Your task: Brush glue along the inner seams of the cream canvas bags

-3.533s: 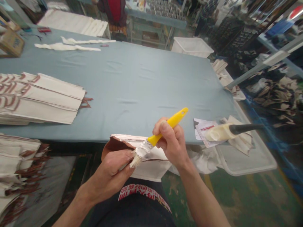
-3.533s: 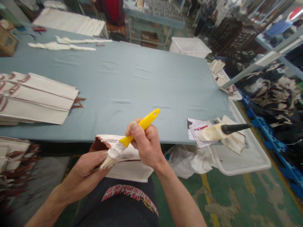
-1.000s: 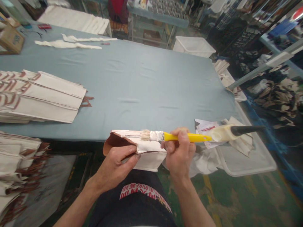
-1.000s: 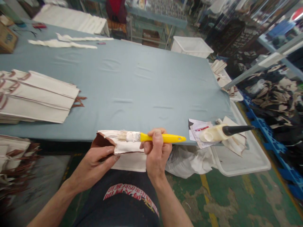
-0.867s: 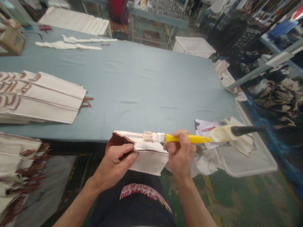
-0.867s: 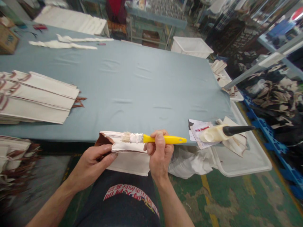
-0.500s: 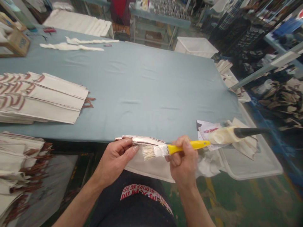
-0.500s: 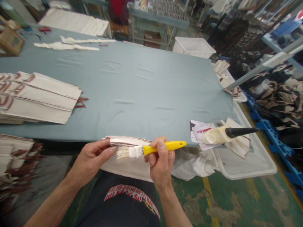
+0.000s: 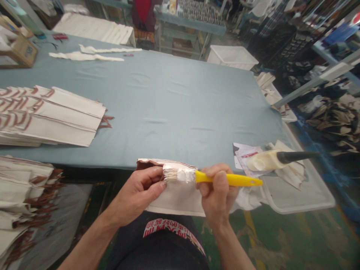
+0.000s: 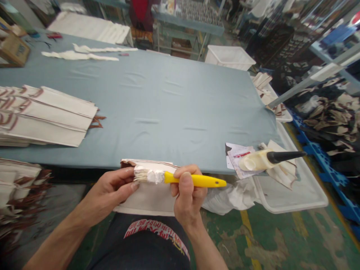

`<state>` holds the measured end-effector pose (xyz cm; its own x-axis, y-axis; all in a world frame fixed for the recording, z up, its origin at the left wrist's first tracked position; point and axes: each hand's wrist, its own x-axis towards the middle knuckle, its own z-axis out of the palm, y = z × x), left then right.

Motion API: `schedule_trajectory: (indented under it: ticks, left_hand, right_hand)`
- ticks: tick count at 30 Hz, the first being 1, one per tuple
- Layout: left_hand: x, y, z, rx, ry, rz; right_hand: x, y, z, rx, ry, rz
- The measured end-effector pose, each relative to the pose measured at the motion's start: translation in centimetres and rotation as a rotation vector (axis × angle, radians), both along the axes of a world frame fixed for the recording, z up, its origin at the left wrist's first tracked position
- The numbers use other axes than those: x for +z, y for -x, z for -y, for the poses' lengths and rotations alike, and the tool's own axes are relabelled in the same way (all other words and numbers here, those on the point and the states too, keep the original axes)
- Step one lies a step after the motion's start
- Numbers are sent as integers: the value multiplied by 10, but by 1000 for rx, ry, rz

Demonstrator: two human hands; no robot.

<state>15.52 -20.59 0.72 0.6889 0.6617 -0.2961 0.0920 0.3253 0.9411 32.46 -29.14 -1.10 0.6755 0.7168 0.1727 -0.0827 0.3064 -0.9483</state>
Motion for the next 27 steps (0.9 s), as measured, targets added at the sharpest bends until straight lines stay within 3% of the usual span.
schedule_trajectory:
  ticks: [3,8,14,19,22,27]
  left_hand:
    - [0,1,0,-53,108,-25]
    - [-1,3,0,-67,223,-29]
    - [-6,11,-2,-39,316,7]
    - [-9,15,-7,-24,377,-1]
    - [-8,15,-10,2,375,7]
    - [-7,14,-12,-20,361,38]
  right_hand:
    - [-7,-6,3,98,-119,150]
    - [-14,-24,-3,204,-241,579]
    - [4,-39,-14,445,-371,997]
    - [15,-53,-11,499,-373,1316]
    - [16,-56,-10,428,-345,1227]
    - [15,-48,-2,338,-295,787]
